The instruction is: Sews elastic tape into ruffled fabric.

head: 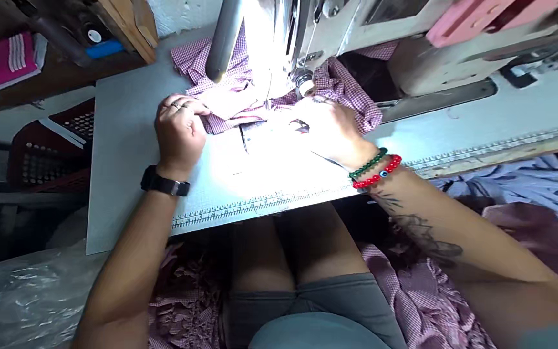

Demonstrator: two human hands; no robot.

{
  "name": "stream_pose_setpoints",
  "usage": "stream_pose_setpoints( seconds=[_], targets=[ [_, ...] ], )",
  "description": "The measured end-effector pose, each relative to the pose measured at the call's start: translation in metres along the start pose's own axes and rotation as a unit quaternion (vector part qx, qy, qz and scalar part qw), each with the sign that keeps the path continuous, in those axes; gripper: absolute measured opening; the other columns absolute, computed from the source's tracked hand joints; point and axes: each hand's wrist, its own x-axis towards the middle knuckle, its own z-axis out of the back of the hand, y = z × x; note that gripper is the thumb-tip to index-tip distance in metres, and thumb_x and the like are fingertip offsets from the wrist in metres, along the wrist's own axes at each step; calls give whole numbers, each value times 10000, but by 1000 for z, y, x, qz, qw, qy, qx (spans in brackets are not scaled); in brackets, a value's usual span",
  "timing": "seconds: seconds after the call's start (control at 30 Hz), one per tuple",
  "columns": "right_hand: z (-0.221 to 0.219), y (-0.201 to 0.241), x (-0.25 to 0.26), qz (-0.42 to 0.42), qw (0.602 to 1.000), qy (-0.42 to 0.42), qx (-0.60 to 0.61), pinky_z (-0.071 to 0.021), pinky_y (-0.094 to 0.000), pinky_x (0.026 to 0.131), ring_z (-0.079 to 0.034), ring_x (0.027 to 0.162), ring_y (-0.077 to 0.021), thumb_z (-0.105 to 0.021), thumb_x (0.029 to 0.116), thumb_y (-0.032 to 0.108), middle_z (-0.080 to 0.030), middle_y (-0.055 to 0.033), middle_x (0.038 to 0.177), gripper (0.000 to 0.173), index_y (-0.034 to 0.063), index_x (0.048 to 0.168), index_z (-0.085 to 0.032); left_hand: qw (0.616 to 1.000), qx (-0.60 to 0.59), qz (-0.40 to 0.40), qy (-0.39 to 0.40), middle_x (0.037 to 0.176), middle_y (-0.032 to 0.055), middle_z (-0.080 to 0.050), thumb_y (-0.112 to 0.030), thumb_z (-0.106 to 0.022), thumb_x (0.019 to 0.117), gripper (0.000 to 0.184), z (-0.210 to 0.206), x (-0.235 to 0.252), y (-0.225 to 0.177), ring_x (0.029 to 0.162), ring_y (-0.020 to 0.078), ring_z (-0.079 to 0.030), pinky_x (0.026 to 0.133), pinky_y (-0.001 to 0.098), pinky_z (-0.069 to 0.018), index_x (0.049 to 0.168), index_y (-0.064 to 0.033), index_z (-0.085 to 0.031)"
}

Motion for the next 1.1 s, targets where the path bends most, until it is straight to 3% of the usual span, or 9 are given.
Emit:
stream_pose_setpoints(
  seconds=[0.07, 0.17, 0.33, 0.47, 0.6, 0.67, 0.8, 0.9, 1.1],
  targets=[
    [-3, 2, 0, 21, 1000, -13, 10, -550, -567, 758, -694, 1063, -336, -697, 859, 150, -731, -95, 1140, 270, 156, 1120, -765, 994, -100, -14, -40, 962, 177, -750, 61, -490, 921, 243, -11, 7, -31, 1018, 265, -706, 956, 384, -533, 863, 38, -725],
    [-4, 3, -4, 32, 999, 1, 9, -549, -573, 794, -678, 1112, -339, -691, 853, 157, -725, -99, 1153, 304, 163, 1150, -757, 969, -221, 97, 52, 973, 126, -708, -24, -561, 921, 170, -51, 7, -59, 892, 130, -684, 820, 290, -569, 1022, 44, -679],
    [-4, 2, -8, 33, 999, -7, 12, -540, -569, 772, -686, 1081, -346, -650, 867, 280, -732, -115, 1101, 283, 129, 1085, -751, 957, -99, 230, 149, 899, 38, -694, -460, -690, 936, 367, -83, 14, -66, 866, 201, -673, 778, 473, -528, 1012, -102, -712],
    [-5, 6, -2, -7, 1000, 13, 7, -543, -558, 852, -674, 1136, -322, -660, 918, 344, -720, -97, 1201, 389, 175, 1265, -710, 967, -115, 194, 119, 992, 51, -729, -264, -674, 976, 179, -86, 9, -63, 970, 194, -691, 851, 465, -538, 966, -105, -755],
    [1, 3, -12, 78, 997, 23, -13, -546, -588, 806, -674, 1123, -396, -682, 805, 176, -720, -165, 1173, 328, 125, 1121, -754, 994, -53, 8, 97, 976, 122, -724, -101, -643, 958, 121, -71, -16, -78, 1007, 283, -684, 930, 485, -526, 923, -54, -749],
    [6, 0, -23, 113, 993, 21, -33, -538, -580, 711, -704, 966, -419, -661, 770, 130, -733, -192, 1053, 300, 92, 1053, -756, 992, -9, -43, 120, 1024, 151, -730, -57, -628, 952, 142, -61, -29, -86, 1033, 336, -672, 967, 514, -493, 970, -36, -767],
    [9, -4, -33, 93, 995, 12, -27, -522, -579, 656, -696, 821, -414, -673, 815, 132, -721, -181, 910, 261, 81, 1057, -758, 988, -9, -63, 139, 967, 104, -746, -91, -615, 960, 162, -68, -26, -79, 994, 275, -701, 1017, 490, -483, 957, -57, -773],
    [11, -6, -21, 43, 996, 59, -43, -530, -603, 707, -702, 952, -424, -698, 809, 186, -736, -180, 1055, 386, 187, 1190, -757, 989, -23, -54, 137, 1006, 99, -752, -94, -620, 959, 158, -73, -21, -71, 1017, 259, -703, 1019, 487, -485, 956, -56, -773],
    [13, -4, 10, -38, 995, 81, -40, -522, -632, 752, -684, 1032, -431, -690, 916, 141, -718, -196, 1093, 268, 183, 1167, -772, 986, -56, -47, 149, 1047, 83, -755, -111, -639, 954, 148, -80, -6, -57, 1046, 243, -686, 969, 462, -488, 936, -77, -782]
  ],
)
